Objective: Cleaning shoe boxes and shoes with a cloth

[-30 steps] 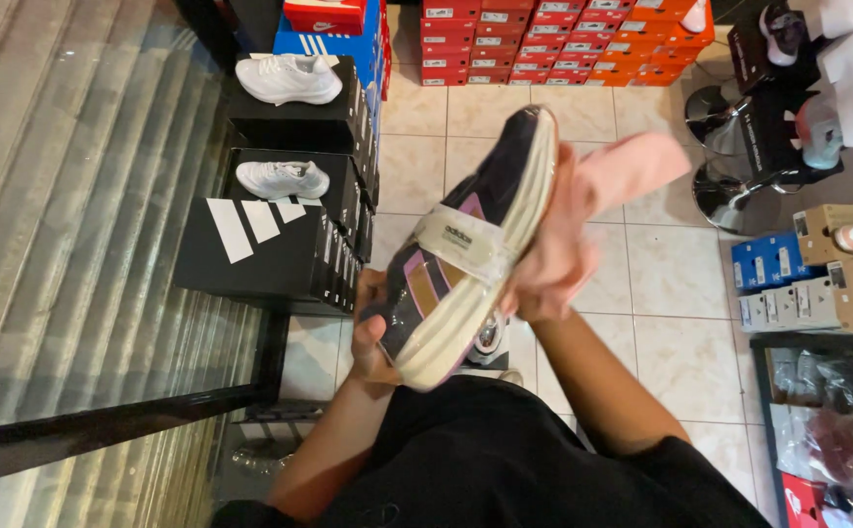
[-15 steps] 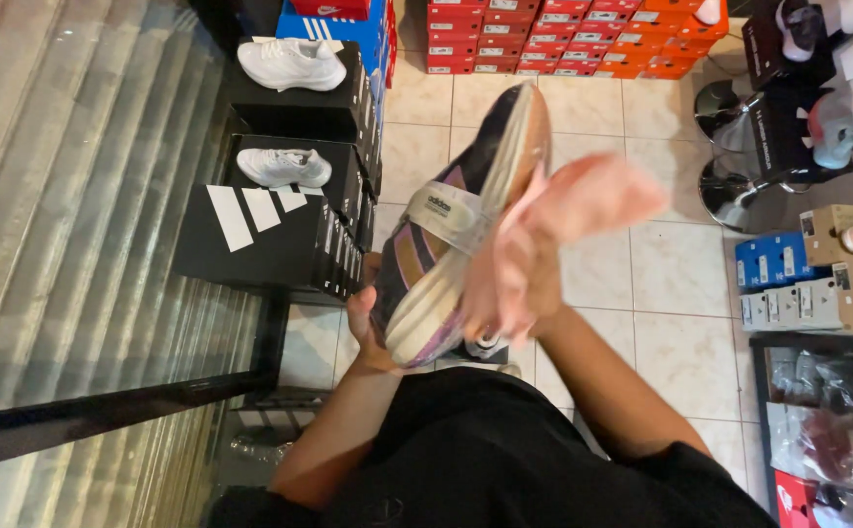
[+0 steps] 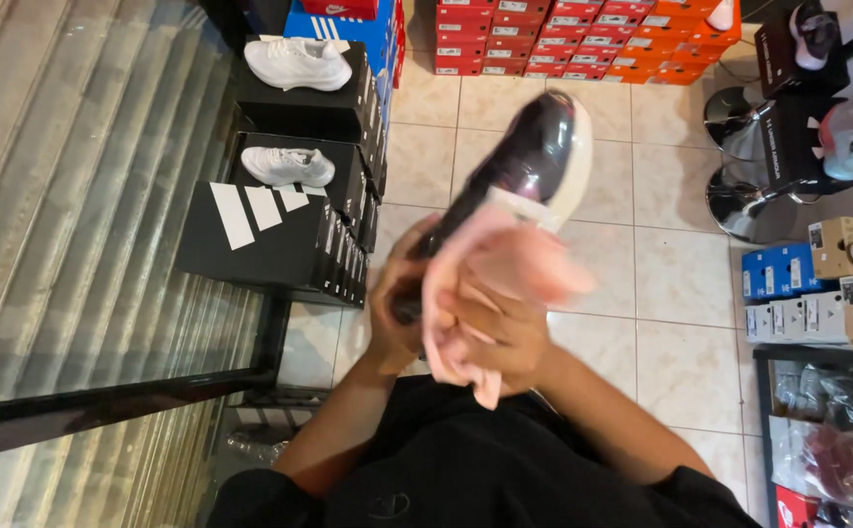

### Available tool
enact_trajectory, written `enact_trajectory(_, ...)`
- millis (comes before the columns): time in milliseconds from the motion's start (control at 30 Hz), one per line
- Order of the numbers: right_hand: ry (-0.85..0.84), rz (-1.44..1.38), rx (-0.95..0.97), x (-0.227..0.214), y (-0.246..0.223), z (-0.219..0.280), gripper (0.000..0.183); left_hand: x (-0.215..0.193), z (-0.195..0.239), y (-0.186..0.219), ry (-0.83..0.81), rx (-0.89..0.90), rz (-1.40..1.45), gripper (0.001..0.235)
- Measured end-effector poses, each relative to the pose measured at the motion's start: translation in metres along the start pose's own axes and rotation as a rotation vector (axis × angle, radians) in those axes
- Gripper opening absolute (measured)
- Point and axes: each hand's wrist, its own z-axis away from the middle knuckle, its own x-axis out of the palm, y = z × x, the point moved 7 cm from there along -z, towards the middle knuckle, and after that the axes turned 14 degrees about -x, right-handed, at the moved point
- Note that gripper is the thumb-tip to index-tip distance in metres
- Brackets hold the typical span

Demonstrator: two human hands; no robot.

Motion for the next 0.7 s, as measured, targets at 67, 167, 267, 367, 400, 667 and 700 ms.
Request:
enact_trajectory(67,-0.171,0.105,-0.066,-0.010,0.022,0.003,0.031,0.011,0.002,0.005,-0.084,0.076,-0.300,0.039)
enact_trajectory(167,-0.334,0.153,0.041,-0.045,0.103,0.047,0.040,0.022,0.009,0.002,-0.080,0.017,-0.192,0.042)
enact_trajectory(267,-0.222,0.039,0.614,-0.092,0.140,-0.029,0.056,0.034,0.011,0.006,-0.123,-0.139,-0.132,0.036)
enact_trajectory(367,0.798,-0.115,1.258,-0.122,0.192,0.185,0.036,0.036,0.010,-0.009,-0.025,-0.132,0.089,0.044)
enact_trajectory(400,0.794,-0.127,1.250,-0.114,0.192,0.186,0.036,0.035,0.009,-0.013,-0.020,-0.119,0.085,0.044)
enact_trajectory(667,1.346,-1.988,0.966,0.053,0.160,0.082,0.037,0.096,-0.003,-0.043,0.111,-0.206,0.296,0.061)
enact_trajectory(700,1.341,-2.005,0.981,0.055,0.151,0.078,0.037,0.091,-0.005,-0.050,0.130,-0.199,0.291,0.061)
